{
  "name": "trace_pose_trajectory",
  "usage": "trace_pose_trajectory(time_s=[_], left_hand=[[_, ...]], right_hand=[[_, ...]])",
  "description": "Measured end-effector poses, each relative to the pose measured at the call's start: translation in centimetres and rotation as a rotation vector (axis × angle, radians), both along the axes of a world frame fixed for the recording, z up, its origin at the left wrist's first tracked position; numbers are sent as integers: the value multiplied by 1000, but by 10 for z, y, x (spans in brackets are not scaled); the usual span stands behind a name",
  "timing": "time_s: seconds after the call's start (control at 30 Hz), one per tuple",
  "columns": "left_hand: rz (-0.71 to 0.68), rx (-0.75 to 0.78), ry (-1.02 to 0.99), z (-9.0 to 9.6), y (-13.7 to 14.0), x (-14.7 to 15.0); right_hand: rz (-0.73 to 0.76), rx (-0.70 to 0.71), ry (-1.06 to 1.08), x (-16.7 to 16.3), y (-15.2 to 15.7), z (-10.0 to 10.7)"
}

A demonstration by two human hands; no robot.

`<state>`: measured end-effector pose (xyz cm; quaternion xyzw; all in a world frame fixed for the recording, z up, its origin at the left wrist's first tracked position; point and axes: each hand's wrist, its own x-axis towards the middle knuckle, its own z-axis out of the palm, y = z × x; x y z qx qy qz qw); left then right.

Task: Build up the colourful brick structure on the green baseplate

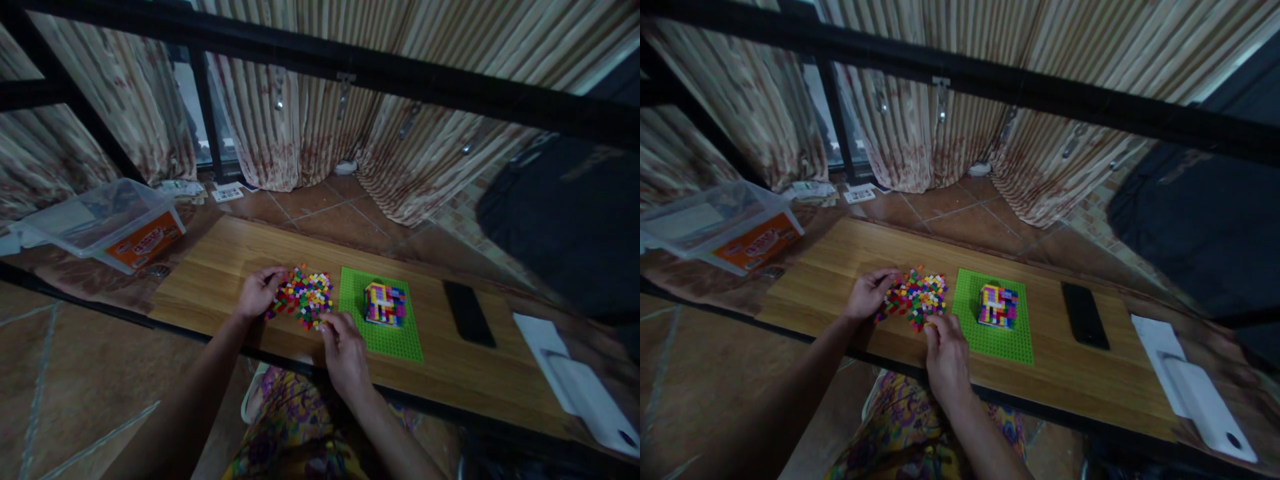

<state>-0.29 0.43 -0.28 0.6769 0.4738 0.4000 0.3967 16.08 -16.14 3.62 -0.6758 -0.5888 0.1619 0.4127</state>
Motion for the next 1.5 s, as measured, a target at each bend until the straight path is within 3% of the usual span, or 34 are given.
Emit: trace_pose_trajectory(time_s=[0.23,0.47,0.7,1.1,1.37,1.5], left_hand=[[-8,-17,0,-2,2,0],[3,-13,17,-3,3,-2],[8,-19,-1,2,1,0],[-8,-2,17,-2,3,-3],[23,-8,37,-1,2,-2],[29,-17,29,-4,3,-2]], right_hand=[[-286,53,118,73,-25,-10],[-413,109,122,115,-33,-5],[-409,79,-33,127,-27,4],[-449,34,-437,120,-12,-3],[-501,39,-458,120,-9,-6],[-422,43,-454,123,-10,-6]])
